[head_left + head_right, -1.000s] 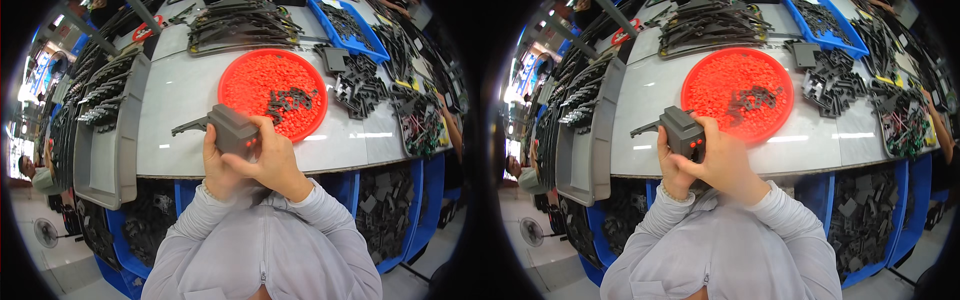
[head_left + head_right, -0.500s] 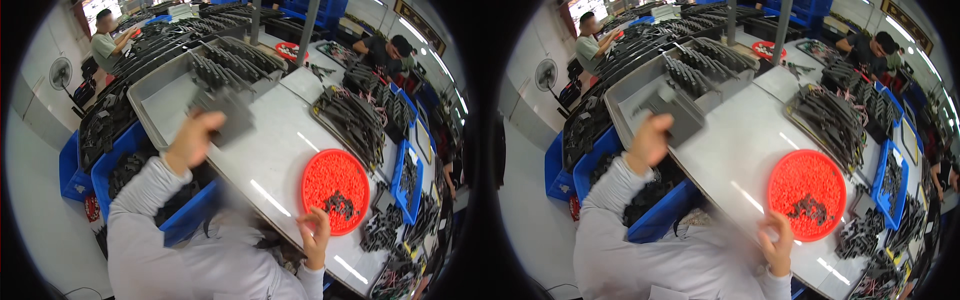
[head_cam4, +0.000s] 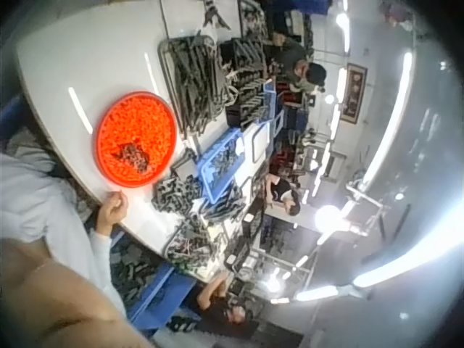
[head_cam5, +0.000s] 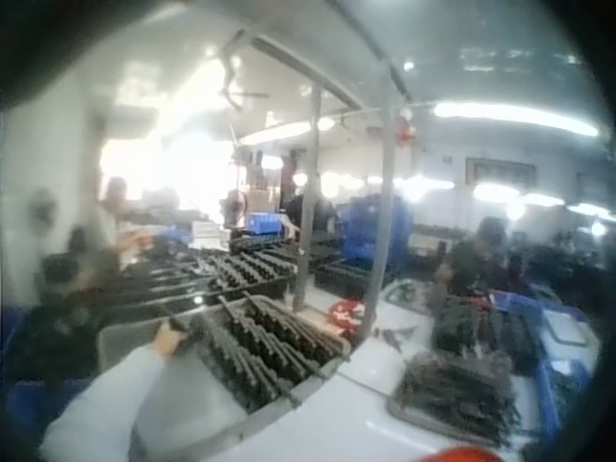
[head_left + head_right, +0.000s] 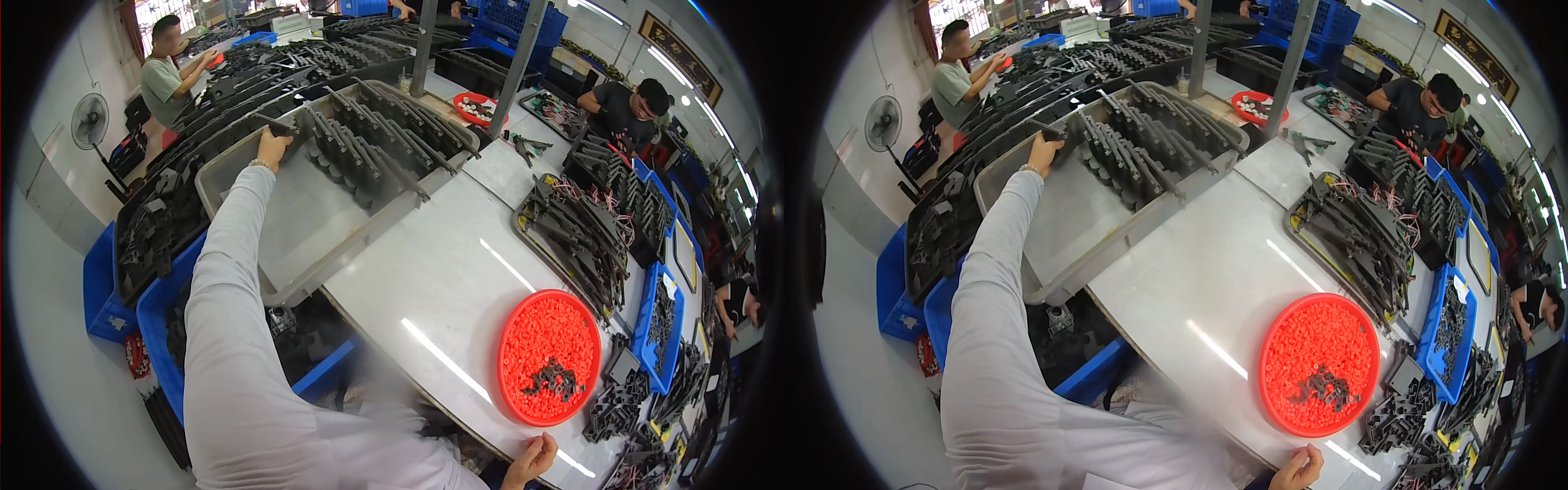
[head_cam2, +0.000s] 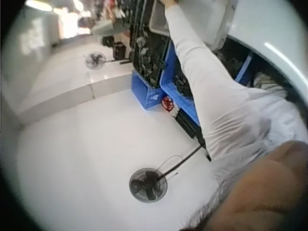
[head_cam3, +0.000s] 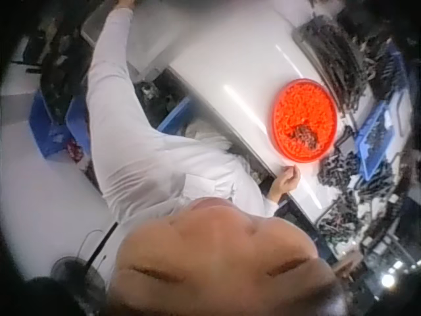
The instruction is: The person assembles a plastic electronic housing by inserting a small fan and internal components into it, then snapping the case shut by hand.
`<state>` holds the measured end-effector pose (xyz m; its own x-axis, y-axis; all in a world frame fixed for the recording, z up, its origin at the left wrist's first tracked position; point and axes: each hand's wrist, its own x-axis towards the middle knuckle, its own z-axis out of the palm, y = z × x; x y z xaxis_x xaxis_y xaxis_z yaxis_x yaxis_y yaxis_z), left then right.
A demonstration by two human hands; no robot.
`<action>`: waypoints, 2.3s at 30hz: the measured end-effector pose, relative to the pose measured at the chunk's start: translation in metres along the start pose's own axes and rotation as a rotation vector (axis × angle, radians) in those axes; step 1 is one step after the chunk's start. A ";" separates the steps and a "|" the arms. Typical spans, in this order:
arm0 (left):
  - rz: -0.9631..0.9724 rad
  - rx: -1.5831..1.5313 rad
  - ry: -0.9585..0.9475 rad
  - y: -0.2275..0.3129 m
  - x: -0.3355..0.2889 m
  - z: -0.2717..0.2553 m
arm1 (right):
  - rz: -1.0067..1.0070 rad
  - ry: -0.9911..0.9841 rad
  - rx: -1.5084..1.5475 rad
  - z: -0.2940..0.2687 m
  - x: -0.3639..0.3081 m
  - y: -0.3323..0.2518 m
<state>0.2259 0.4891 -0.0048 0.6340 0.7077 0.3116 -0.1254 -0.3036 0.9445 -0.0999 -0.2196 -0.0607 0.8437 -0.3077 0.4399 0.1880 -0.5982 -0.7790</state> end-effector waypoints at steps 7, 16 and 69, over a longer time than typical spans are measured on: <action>0.015 -0.003 0.036 -0.041 0.018 0.043 | -0.027 0.058 -0.149 0.005 -0.002 0.015; 0.093 0.551 0.155 -0.048 -0.010 0.073 | 0.043 0.010 -0.187 0.008 0.002 0.000; -0.046 1.085 0.027 -0.034 -0.360 -0.260 | -0.670 -0.269 -0.870 0.135 0.430 0.033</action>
<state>-0.1959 0.4106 -0.1222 0.6024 0.7425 0.2931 0.6474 -0.6692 0.3647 0.3374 -0.2716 0.0426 0.8047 0.3751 0.4601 0.3179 -0.9269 0.1995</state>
